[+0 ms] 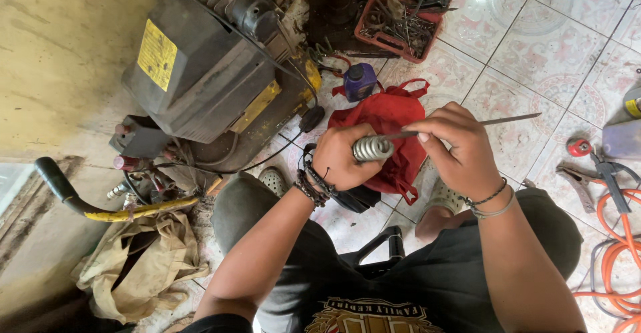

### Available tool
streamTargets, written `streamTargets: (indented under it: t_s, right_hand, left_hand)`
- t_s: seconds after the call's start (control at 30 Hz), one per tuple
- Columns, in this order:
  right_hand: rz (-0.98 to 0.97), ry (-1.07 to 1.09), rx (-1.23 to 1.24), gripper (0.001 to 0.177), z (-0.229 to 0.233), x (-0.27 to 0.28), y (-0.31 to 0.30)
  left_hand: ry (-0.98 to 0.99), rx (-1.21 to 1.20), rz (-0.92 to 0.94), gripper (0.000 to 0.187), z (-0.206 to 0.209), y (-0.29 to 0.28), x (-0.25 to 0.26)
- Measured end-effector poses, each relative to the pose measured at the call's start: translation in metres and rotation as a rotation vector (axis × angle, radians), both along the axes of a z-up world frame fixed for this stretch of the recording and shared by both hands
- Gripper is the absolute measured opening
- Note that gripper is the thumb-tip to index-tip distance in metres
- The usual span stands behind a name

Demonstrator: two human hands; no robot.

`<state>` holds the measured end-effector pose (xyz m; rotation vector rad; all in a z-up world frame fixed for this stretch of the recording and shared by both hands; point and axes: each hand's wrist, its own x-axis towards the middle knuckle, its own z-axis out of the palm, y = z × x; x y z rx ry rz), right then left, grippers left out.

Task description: The person holds a cylindrical metal part with a red cloth in their left hand and uses a thin metal rod in their right hand to scrape and clean the surface of the part. The person rotates the part to access different areas while continuing to scrape with the rod.

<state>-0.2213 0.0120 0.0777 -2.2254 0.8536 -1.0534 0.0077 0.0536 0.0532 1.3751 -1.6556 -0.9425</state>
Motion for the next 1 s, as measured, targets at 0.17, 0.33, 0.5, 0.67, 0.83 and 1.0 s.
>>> streamTargets:
  t_s: [0.17, 0.33, 0.5, 0.67, 0.83, 1.0]
  right_hand:
    - [0.031, -0.007, 0.033, 0.022, -0.001, 0.0, -0.002]
    - [0.047, -0.044, 0.066, 0.023, 0.002, 0.006, -0.005]
    - [0.074, -0.08, 0.103, 0.021, 0.003, 0.011, -0.003]
    - [0.092, -0.09, 0.14, 0.02, -0.001, 0.009, -0.005]
    - [0.097, -0.094, 0.171, 0.019, 0.001, 0.012, -0.003]
    - [0.084, -0.106, 0.182, 0.02, -0.001, 0.012, -0.002]
  left_hand:
    - [0.039, -0.023, -0.016, 0.02, 0.001, 0.001, -0.003]
    - [0.07, -0.045, -0.021, 0.021, -0.005, 0.001, -0.002]
    - [0.087, -0.05, -0.022, 0.021, -0.008, 0.0, -0.001]
    - [0.098, -0.061, -0.008, 0.021, -0.006, 0.0, -0.003]
    - [0.143, -0.112, -0.021, 0.019, -0.01, 0.001, -0.003]
    - [0.192, -0.117, -0.02, 0.017, -0.008, 0.0, -0.004]
